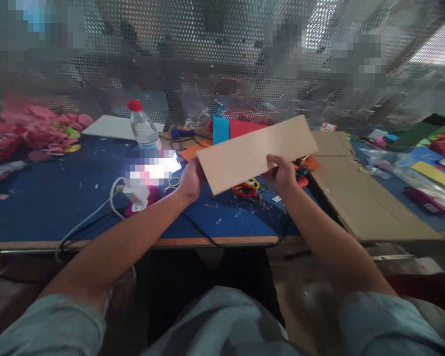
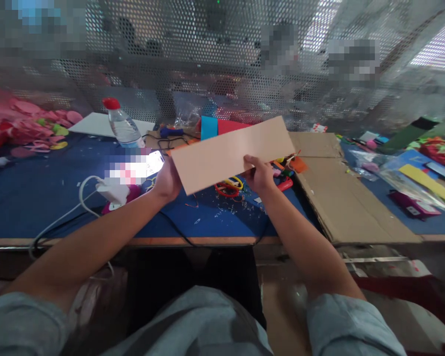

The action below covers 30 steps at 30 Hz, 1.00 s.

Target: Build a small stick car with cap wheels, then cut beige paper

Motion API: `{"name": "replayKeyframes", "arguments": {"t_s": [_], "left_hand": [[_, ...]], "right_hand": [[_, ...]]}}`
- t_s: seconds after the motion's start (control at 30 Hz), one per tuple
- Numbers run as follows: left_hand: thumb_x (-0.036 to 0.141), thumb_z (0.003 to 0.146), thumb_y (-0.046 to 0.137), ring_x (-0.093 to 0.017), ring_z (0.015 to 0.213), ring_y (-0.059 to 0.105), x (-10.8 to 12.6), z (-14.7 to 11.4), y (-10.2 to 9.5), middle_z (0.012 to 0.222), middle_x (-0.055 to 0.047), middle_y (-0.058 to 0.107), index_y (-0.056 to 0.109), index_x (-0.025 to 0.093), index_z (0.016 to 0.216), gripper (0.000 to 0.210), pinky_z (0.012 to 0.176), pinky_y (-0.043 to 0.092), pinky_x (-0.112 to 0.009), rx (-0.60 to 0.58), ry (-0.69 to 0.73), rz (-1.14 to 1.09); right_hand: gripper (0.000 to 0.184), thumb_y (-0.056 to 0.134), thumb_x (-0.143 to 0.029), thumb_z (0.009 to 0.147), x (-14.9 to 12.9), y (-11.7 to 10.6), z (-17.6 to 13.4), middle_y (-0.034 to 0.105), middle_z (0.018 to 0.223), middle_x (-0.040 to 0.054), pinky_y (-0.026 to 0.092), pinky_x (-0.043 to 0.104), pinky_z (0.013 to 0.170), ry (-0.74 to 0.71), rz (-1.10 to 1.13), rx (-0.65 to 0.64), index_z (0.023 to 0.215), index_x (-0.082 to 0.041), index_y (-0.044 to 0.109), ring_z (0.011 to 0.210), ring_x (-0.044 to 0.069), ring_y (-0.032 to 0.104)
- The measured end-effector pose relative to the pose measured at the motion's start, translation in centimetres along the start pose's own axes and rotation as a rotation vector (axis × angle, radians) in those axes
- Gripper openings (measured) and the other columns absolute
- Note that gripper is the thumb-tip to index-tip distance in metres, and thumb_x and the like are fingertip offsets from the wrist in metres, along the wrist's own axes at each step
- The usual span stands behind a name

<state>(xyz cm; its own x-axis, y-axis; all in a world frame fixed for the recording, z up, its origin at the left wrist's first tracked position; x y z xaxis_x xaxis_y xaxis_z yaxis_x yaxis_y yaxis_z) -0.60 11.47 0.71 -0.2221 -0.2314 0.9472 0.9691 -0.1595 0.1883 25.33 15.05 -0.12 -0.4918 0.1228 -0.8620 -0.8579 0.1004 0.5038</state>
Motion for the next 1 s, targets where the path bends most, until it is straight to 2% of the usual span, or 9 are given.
{"name": "replayKeyframes", "arguments": {"t_s": [0.17,0.27,0.33,0.43,0.53,0.63,0.77,0.87,1.0], "left_hand": [[0.087,0.083,0.063,-0.017,0.067,0.069,0.0,-1.6,1.3,0.082,-0.006,0.074,0.069,0.018,0.092,0.07,0.06,0.055,-0.028,-0.303,-0.251,-0.146],[0.065,0.077,0.087,-0.022,0.084,0.076,-0.1,-2.3,1.7,0.103,-0.011,0.08,0.072,0.016,0.108,0.059,0.071,0.06,-0.031,-0.378,-0.309,-0.019],[0.045,0.077,0.092,-0.023,0.088,0.077,-0.3,-2.4,1.9,0.108,-0.014,0.081,0.073,0.014,0.11,0.049,0.074,0.061,-0.031,-0.376,-0.325,0.07],[0.032,0.081,0.087,-0.021,0.08,0.077,-0.6,-2.1,1.8,0.102,-0.013,0.082,0.075,0.012,0.108,0.036,0.07,0.061,-0.031,-0.282,-0.322,0.09],[0.03,0.081,0.082,-0.023,0.083,0.078,-0.6,-1.5,1.3,0.099,-0.011,0.082,0.076,0.013,0.105,0.03,0.077,0.062,-0.035,-0.08,-0.22,0.003],[0.029,0.08,0.079,-0.028,0.098,0.078,-0.3,-0.9,1.0,0.107,-0.01,0.083,0.078,0.015,0.106,0.03,0.092,0.062,-0.042,0.053,-0.098,-0.103],[0.022,0.076,0.076,-0.031,0.106,0.076,0.0,-0.3,0.8,0.113,-0.01,0.082,0.077,0.017,0.107,0.031,0.104,0.057,-0.048,0.137,-0.014,-0.18],[0.013,0.071,0.07,-0.028,0.108,0.074,0.2,0.0,0.6,0.112,-0.008,0.08,0.074,0.019,0.108,0.037,0.106,0.056,-0.043,0.207,0.064,-0.216],[0.01,0.067,0.064,-0.022,0.091,0.073,0.1,0.1,0.3,0.096,-0.003,0.076,0.064,0.023,0.105,0.04,0.088,0.06,-0.036,0.348,0.076,-0.295]], "right_hand": [[0.051,0.095,-0.029,0.047,0.6,1.2,-2.1,0.078,0.081,0.0029,0.061,0.033,0.06,0.141,-0.143,-0.3,0.091,-0.019,0.072,0.064,0.02,0.071],[0.057,0.102,-0.039,0.05,1.1,1.4,-2.8,0.08,0.087,0.0052,0.063,0.034,0.068,0.16,-0.232,-0.436,0.096,-0.019,0.074,0.076,0.023,0.076],[0.059,0.102,-0.05,0.053,1.4,1.5,-2.8,0.078,0.084,0.0039,0.062,0.033,0.068,0.134,-0.266,-0.504,0.097,-0.021,0.074,0.076,0.022,0.075],[0.062,0.09,-0.074,0.066,1.5,1.3,-2.3,0.071,0.071,-0.0002,0.05,0.027,0.048,0.085,-0.287,-0.588,0.097,-0.023,0.071,0.055,0.016,0.062],[0.065,0.067,-0.086,0.082,1.4,1.1,-1.5,0.064,0.069,-0.0011,0.04,0.027,0.042,-0.018,-0.416,-0.627,0.102,-0.024,0.07,0.048,0.014,0.053],[0.052,0.066,-0.07,0.093,1.0,0.8,-1.0,0.064,0.074,0.0007,0.046,0.03,0.056,-0.258,-0.814,-0.62,0.108,-0.02,0.071,0.057,0.016,0.056],[0.034,0.077,-0.035,0.088,1.1,0.7,-0.9,0.073,0.095,0.0089,0.054,0.036,0.078,-0.442,-1.332,-0.732,0.116,-0.017,0.075,0.082,0.023,0.067],[0.04,0.077,-0.027,0.088,1.4,0.5,-0.9,0.075,0.113,0.0136,0.055,0.04,0.092,-0.462,-1.469,-0.827,0.126,-0.017,0.073,0.1,0.029,0.071],[0.047,0.076,-0.029,0.09,1.6,0.3,-0.8,0.074,0.124,0.0169,0.054,0.041,0.099,-0.477,-1.533,-0.837,0.135,-0.015,0.069,0.111,0.031,0.071]]}}
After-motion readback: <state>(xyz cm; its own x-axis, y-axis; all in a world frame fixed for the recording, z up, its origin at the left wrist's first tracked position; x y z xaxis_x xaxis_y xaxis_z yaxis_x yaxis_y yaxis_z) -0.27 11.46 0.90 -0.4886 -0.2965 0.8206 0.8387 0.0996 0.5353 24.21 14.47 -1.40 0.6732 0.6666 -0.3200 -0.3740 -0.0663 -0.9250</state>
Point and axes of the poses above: each hand's wrist, its own z-axis towards the middle knuckle, its own y-axis out of the palm, x = y × z, the point moved 2 cm from there along z, towards the middle knuckle
